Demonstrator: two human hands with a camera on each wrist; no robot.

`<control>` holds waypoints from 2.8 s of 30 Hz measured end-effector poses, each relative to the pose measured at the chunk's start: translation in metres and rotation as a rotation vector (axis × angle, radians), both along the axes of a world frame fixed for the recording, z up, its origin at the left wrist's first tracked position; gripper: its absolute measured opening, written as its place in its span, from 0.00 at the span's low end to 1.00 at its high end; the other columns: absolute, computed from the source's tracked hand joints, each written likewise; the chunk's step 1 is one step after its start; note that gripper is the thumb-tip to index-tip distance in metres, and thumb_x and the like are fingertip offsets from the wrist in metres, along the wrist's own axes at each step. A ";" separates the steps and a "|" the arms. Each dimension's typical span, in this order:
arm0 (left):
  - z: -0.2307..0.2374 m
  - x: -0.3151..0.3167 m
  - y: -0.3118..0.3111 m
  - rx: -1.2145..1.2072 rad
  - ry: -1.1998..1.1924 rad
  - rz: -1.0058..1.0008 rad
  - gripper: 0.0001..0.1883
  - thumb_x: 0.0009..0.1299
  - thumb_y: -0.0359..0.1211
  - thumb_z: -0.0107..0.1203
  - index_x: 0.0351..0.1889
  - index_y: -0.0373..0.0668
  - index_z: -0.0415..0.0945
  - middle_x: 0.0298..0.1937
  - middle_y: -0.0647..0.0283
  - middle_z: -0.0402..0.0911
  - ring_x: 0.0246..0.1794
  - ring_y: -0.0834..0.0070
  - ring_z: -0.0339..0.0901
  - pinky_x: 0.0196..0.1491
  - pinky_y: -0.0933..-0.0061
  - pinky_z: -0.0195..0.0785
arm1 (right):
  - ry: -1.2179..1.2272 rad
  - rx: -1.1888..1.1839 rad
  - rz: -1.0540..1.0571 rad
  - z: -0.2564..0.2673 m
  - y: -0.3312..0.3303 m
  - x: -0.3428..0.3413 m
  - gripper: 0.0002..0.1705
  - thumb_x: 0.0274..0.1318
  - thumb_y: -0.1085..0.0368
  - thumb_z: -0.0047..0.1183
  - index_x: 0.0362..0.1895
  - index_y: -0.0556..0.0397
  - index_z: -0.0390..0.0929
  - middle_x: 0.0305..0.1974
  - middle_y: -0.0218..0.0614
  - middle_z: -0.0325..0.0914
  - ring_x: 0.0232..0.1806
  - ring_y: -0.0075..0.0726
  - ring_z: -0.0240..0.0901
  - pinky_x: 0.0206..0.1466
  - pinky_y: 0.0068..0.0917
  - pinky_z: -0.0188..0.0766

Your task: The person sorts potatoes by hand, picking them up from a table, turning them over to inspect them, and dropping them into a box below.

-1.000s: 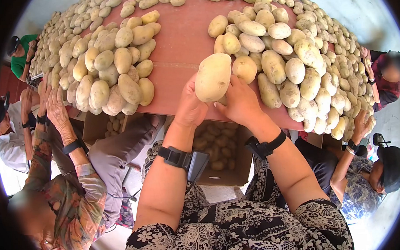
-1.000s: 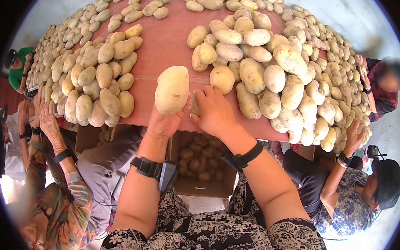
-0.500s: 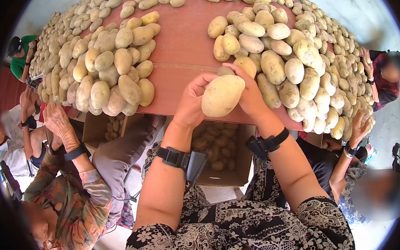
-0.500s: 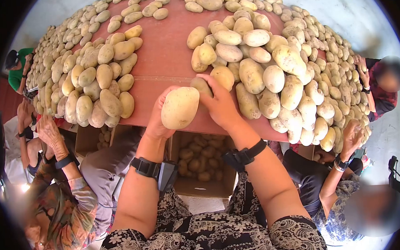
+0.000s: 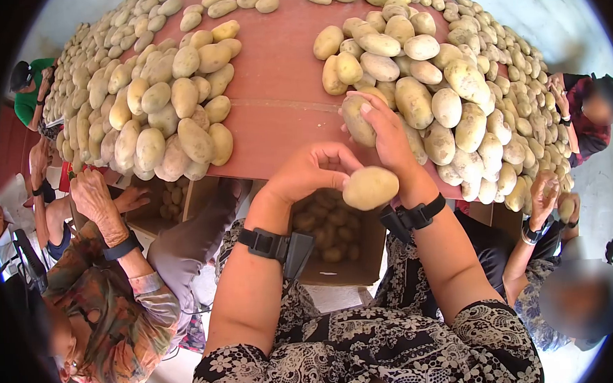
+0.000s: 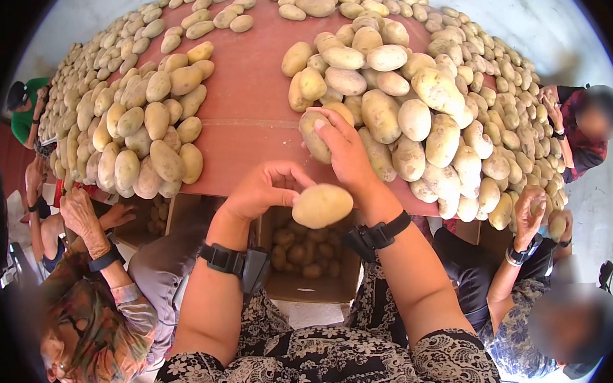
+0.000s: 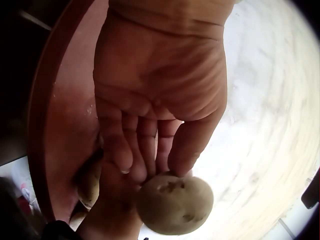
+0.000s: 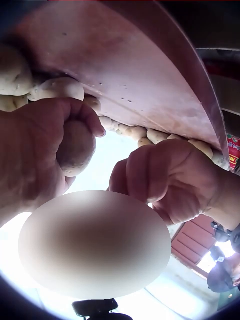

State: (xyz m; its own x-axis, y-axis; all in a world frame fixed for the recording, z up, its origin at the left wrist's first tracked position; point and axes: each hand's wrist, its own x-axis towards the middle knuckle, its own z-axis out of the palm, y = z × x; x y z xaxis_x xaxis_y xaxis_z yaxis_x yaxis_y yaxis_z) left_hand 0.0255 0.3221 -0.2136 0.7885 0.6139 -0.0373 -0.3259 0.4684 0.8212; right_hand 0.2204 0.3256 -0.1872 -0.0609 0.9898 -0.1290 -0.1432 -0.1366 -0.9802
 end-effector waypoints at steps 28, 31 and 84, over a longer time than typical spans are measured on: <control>0.002 0.003 0.009 -0.404 -0.095 0.353 0.49 0.74 0.71 0.25 0.69 0.35 0.63 0.59 0.52 0.77 0.57 0.60 0.78 0.53 0.53 0.78 | -0.951 0.764 -0.164 -0.008 0.002 0.003 0.23 0.52 0.72 0.57 0.55 0.56 0.75 0.57 0.49 0.71 0.64 0.58 0.65 0.67 0.47 0.64; 0.003 0.004 0.008 -0.407 -0.135 0.367 0.49 0.74 0.71 0.25 0.67 0.33 0.65 0.58 0.51 0.78 0.56 0.61 0.79 0.54 0.54 0.78 | -1.049 0.740 -0.192 -0.011 0.002 0.003 0.25 0.50 0.72 0.59 0.56 0.56 0.75 0.60 0.53 0.69 0.67 0.64 0.61 0.70 0.51 0.60; 0.001 0.005 0.004 -0.295 0.101 0.277 0.43 0.78 0.65 0.26 0.73 0.37 0.56 0.68 0.48 0.69 0.67 0.59 0.72 0.65 0.52 0.70 | -0.816 0.672 0.141 0.004 -0.010 -0.018 0.25 0.51 0.69 0.58 0.57 0.50 0.77 0.52 0.43 0.77 0.57 0.53 0.70 0.61 0.45 0.69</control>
State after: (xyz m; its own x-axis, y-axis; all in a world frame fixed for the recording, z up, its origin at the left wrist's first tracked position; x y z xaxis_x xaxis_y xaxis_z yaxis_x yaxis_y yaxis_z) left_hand 0.0305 0.3262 -0.2130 0.5781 0.7538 -0.3124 -0.3974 0.5945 0.6991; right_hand 0.2023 0.3155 -0.1827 -0.3224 0.8638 0.3872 0.5652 0.5038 -0.6532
